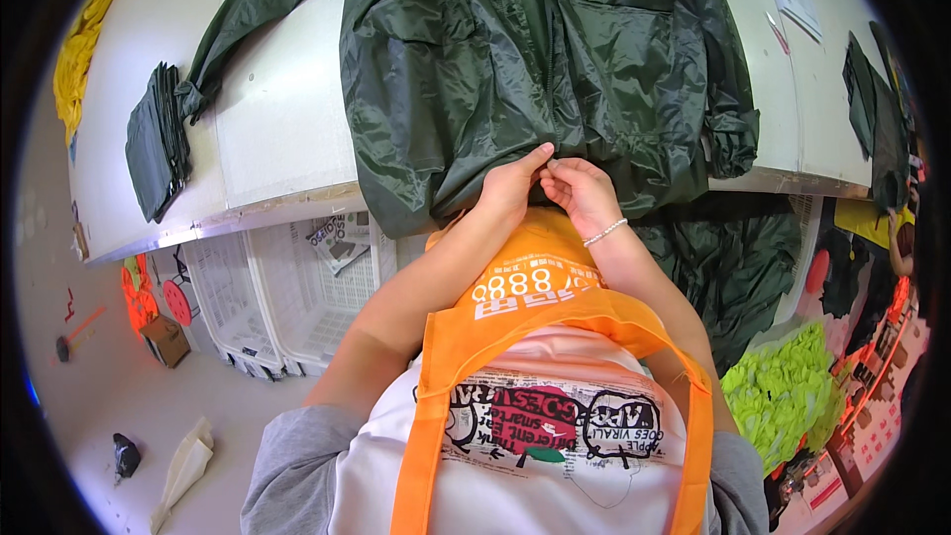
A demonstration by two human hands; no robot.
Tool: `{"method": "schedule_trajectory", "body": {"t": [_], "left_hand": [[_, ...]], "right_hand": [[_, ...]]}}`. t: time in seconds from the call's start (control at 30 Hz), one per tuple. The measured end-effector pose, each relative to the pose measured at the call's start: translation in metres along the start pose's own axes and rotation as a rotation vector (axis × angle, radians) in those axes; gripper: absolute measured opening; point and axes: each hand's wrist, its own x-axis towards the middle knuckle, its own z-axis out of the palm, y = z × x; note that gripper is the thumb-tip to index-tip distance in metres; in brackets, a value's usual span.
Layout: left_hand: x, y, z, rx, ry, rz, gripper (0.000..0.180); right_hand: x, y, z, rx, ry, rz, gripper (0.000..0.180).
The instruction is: The person unfolds a dark green jacket on a white table, smooths it out, and folds it neatly. They use a small tool to cut a tag or thread from the jacket before completing the fold.
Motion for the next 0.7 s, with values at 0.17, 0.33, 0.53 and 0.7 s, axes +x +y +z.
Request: {"method": "schedule_trajectory", "body": {"t": [0.17, 0.33, 0.53, 0.7], "left_hand": [[-0.003, 0.003, 0.003, 0.089, 0.101, 0.013, 0.026], [0.004, 0.001, -0.008, -0.03, 0.002, 0.043, 0.021], [0.005, 0.002, -0.013, -0.104, -0.084, 0.041, 0.013], [0.008, 0.001, -0.016, -0.139, -0.121, 0.029, 0.012]], "right_hand": [[-0.006, -0.001, 0.004, -0.051, 0.096, -0.004, 0.008], [0.001, 0.001, -0.002, 0.026, 0.064, -0.052, 0.007], [-0.007, -0.001, 0.003, 0.126, 0.046, -0.084, 0.006], [-0.008, 0.005, 0.007, 0.13, 0.091, -0.115, 0.006]]}}
